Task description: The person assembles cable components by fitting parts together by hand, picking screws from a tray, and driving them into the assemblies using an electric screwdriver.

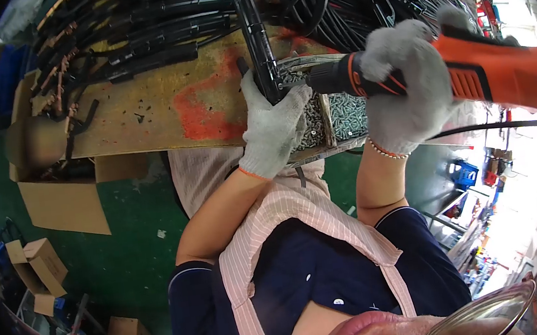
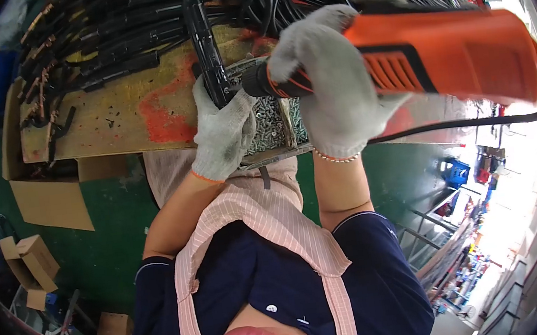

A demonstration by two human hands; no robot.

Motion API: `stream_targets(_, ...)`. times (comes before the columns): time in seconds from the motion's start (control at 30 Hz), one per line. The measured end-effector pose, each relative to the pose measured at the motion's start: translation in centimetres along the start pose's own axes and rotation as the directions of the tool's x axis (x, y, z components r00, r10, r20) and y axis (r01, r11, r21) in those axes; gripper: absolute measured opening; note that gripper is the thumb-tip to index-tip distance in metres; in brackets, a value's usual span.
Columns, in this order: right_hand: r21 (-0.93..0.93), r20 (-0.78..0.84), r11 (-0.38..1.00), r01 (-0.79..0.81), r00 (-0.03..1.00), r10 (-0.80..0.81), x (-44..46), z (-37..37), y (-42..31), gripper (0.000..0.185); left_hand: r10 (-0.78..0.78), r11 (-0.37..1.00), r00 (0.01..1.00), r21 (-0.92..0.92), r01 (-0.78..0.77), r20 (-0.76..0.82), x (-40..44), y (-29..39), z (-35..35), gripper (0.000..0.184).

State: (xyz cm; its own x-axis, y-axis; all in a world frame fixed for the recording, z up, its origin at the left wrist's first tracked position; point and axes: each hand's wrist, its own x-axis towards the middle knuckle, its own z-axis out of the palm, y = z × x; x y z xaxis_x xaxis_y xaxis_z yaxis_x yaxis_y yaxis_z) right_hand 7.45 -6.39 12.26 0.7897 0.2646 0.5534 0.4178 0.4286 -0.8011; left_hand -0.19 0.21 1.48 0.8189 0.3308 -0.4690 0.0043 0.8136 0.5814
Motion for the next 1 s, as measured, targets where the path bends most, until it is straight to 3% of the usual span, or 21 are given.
stream_targets(0.07, -0.114, -0.048, 0.993, -0.005, 0.999, 0.000, 0.0, 0.1, -0.6, 0.028, 0.010, 0.999, 1.000, 0.047, -0.010, -0.004, -0.2, -0.1, 0.0, 0.061)
stream_targets(0.13, 0.298, -0.149, 0.952, -0.064, 0.982, 0.113, -0.2, -0.7, -0.2, 0.024, 0.037, 0.997, 0.999, 0.072, -0.037, 0.004, -0.5, -0.3, 0.1, 0.050)
stream_targets(0.2, 0.055, -0.089, 0.995, 0.081, 0.993, -0.075, -1.2, -3.6, -1.0, 0.030, 0.083, 0.994, 0.996, 0.073, -0.085, 0.032, -0.7, -0.2, 0.1, 0.041)
stream_targets(0.3, 0.365, -0.272, 0.896, 0.254, 0.949, -0.158, -2.7, -6.4, -5.3, 0.038, 0.211, 0.977, 0.973, 0.002, -0.212, 0.091, -1.3, 1.8, -0.7, 0.029)
stream_targets(0.33, 0.347, -0.338, 0.875, 0.338, 0.915, -0.219, -3.4, -8.1, -5.9, 0.040, 0.239, 0.968, 0.970, -0.089, -0.235, 0.046, -1.5, 2.8, -0.4, 0.021)
stream_targets(0.37, 0.324, -0.396, 0.877, 0.355, 0.893, -0.215, -4.4, -10.5, -5.9, 0.052, 0.280, 0.957, 0.949, -0.117, -0.264, 0.143, -0.9, 4.3, -0.6, 0.011)
stream_targets(0.4, 0.255, -0.500, 0.905, 0.341, 0.847, -0.179, -5.1, -11.4, -5.6, 0.052, 0.320, 0.944, 0.918, -0.159, -0.288, 0.236, -0.4, 5.8, 0.0, 0.005)
stream_targets(0.43, 0.191, -0.594, 0.931, 0.312, 0.791, -0.143, -5.7, -12.0, -5.6, 0.052, 0.318, 0.943, 0.903, -0.191, -0.271, 0.289, -0.1, 6.9, 1.3, 0.007)
stream_targets(0.53, 0.281, -0.648, 0.938, 0.204, 0.761, 0.028, -7.8, -14.0, -5.4, 0.049, 0.307, 0.950, 0.808, -0.208, -0.232, 0.503, 1.5, 9.0, 9.4, 0.016)
stream_targets(0.6, 0.308, -0.688, 0.940, 0.148, 0.717, 0.112, -8.2, -14.9, -5.4, 0.047, 0.196, 0.975, 0.865, 0.004, -0.223, 0.462, 2.6, 8.9, 16.3, 0.013)
stream_targets(0.63, 0.281, -0.718, 0.949, 0.143, 0.688, 0.110, -8.0, -14.9, -5.8, 0.046, 0.209, 0.959, 0.766, 0.027, -0.283, 0.608, 4.2, 8.3, 18.8, 0.017)
stream_targets(0.67, 0.256, -0.747, 0.957, 0.135, 0.657, 0.107, -7.9, -14.9, -6.2, 0.045, 0.223, 0.925, 0.845, 0.168, -0.341, 0.487, 4.8, 7.4, 21.8, 0.019)
stream_targets(0.7, 0.255, -0.755, 0.959, 0.127, 0.645, 0.115, -8.4, -15.6, -5.9, 0.045, 0.113, 0.907, 0.730, 0.230, -0.353, 0.673, 7.9, 6.9, 23.2, 0.035)
stream_targets(0.73, 0.256, -0.761, 0.960, 0.116, 0.636, 0.126, -8.6, -16.0, -5.8, 0.046, 0.115, 0.864, 0.692, 0.271, -0.423, 0.712, 8.3, 6.1, 25.2, 0.057)
stream_targets(0.77, 0.223, -0.795, 0.970, 0.100, 0.594, 0.121, -8.6, -15.9, -6.0, 0.048, 0.048, 0.724, 0.586, 0.375, -0.579, 0.809, 10.8, 5.6, 26.3, 0.075)
stream_targets(0.8, 0.216, -0.801, 0.973, 0.085, 0.585, 0.127, -8.5, -15.9, -6.1, 0.049, 0.027, 0.367, 0.593, 0.544, -0.754, 0.805, 13.5, 4.5, 26.8, 0.083)
stream_targets(0.87, 0.207, -0.811, 0.977, 0.046, 0.567, 0.146, -8.6, -16.3, -6.3, 0.050, -0.086, -0.162, 0.492, 0.475, -0.865, 0.866, 13.8, 3.9, 25.7, 0.083)
stream_targets(0.9, 0.221, -0.768, 0.974, 0.056, 0.625, 0.138, -8.7, -16.7, -6.3, 0.052, -0.241, -0.400, 0.514, 0.399, -0.825, 0.823, 13.5, 3.6, 24.9, 0.081)
stream_targets(0.93, 0.190, -0.788, 0.982, 0.026, 0.600, 0.136, -8.6, -16.7, -6.3, 0.052, -0.375, -0.605, 0.565, 0.268, -0.750, 0.735, 13.0, 3.4, 23.7, 0.079)
stream_targets(0.97, 0.164, -0.806, 0.986, -0.007, 0.576, 0.138, -8.1, -16.5, -6.8, 0.051, -0.341, -0.827, 0.518, 0.012, -0.562, 0.785, 13.9, 2.7, 20.7, 0.074)
stream_targets(1.0, 0.148, -0.816, 0.988, -0.039, 0.560, 0.144, -7.6, -16.0, -7.2, 0.051, -0.359, -0.895, 0.393, -0.192, -0.403, 0.846, 16.4, 2.7, 17.7, 0.066)
